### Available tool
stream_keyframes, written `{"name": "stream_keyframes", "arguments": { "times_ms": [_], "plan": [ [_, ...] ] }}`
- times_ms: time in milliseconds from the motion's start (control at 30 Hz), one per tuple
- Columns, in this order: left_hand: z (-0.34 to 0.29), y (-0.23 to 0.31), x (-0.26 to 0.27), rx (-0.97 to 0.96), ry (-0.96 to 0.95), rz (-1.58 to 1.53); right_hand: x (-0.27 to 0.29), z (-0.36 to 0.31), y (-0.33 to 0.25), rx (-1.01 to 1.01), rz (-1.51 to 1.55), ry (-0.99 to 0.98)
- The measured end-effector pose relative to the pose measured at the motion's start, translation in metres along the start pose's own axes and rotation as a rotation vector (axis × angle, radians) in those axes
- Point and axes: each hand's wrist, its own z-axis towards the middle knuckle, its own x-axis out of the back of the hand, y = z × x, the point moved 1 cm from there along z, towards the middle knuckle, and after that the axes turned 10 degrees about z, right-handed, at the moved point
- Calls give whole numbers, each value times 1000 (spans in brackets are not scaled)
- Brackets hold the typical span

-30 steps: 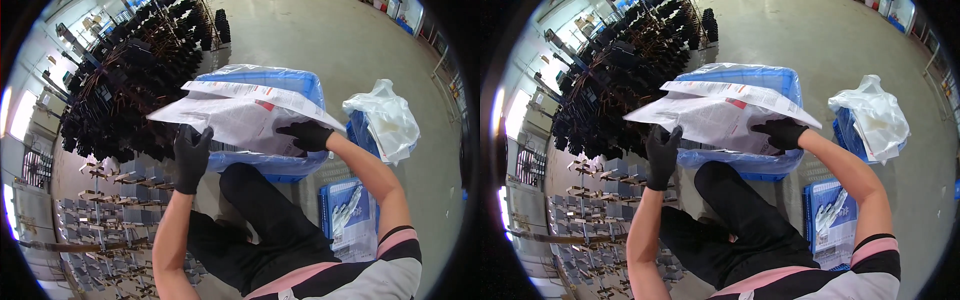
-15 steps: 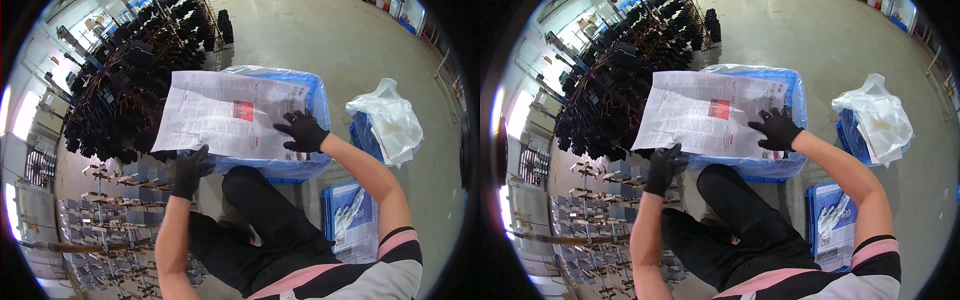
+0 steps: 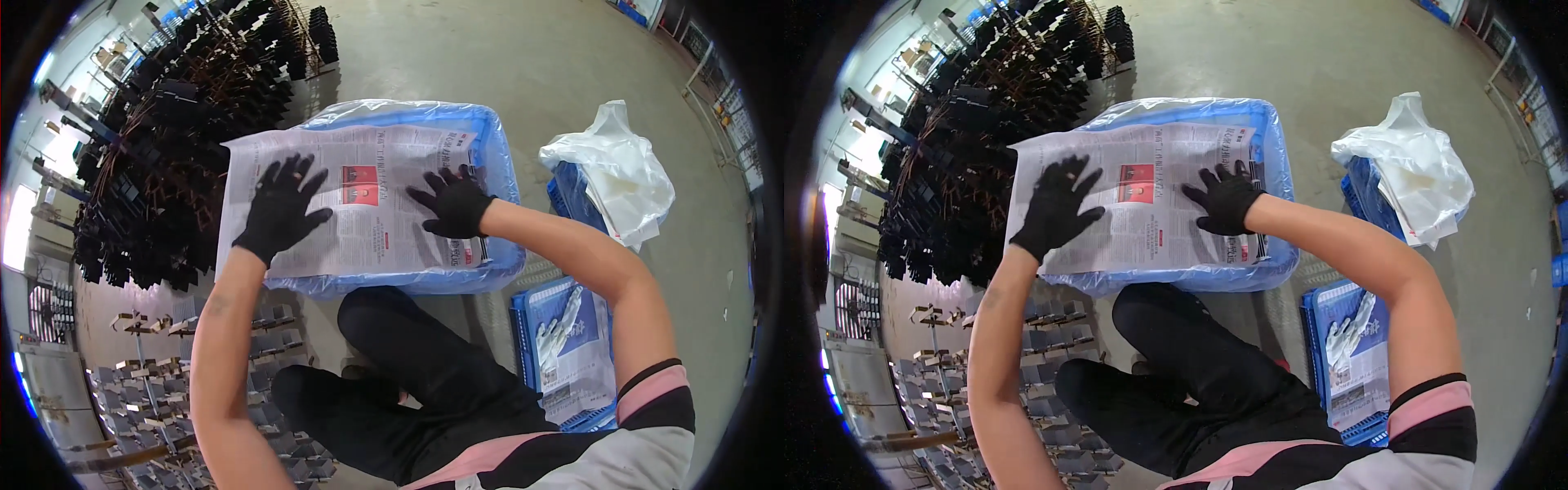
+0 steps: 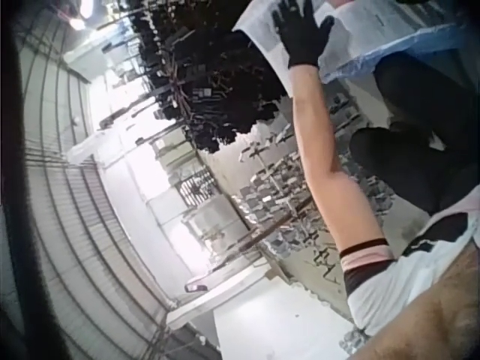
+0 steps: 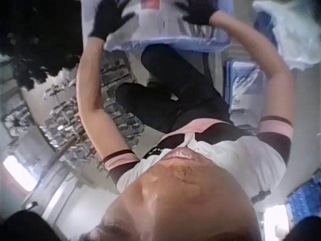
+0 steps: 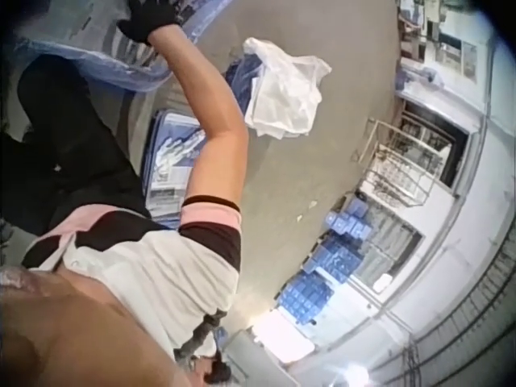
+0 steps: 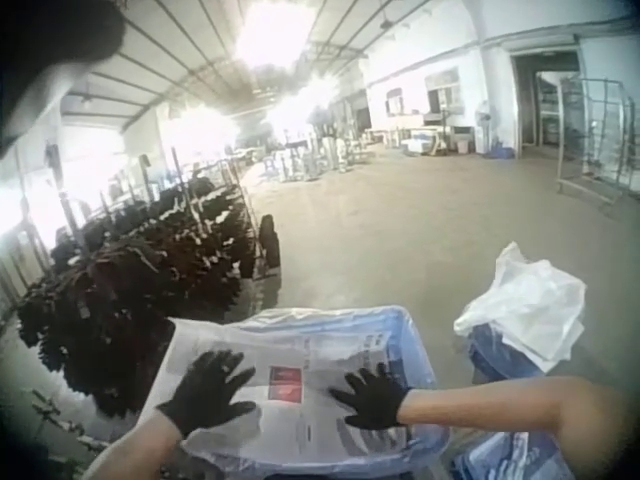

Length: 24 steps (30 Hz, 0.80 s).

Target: Packing small metal components from a storage rack into a plastic crate.

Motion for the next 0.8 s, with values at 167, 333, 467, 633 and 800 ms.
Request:
{"name": "stream_keyframes", "arguments": {
  "times_ms": [167, 333, 467, 633, 800],
  "plan": [
    [2, 19, -73, -116, -145, -132, 12, 12, 14, -144, -114, -322],
    [3, 40, -87, -105, -411, -259, 16, -4, 41, -207, -251, -599],
    [4, 52, -106, -97, -500, -277, 10, -12, 51, -183, -278, -599],
    [7, 56, -107, -79, -571, -300, 36, 7, 22, -234, -280, -625],
    [15, 68, -98, -76, -609, -249, 12, 54, -14, -112, 1, -86]
  ]
}}
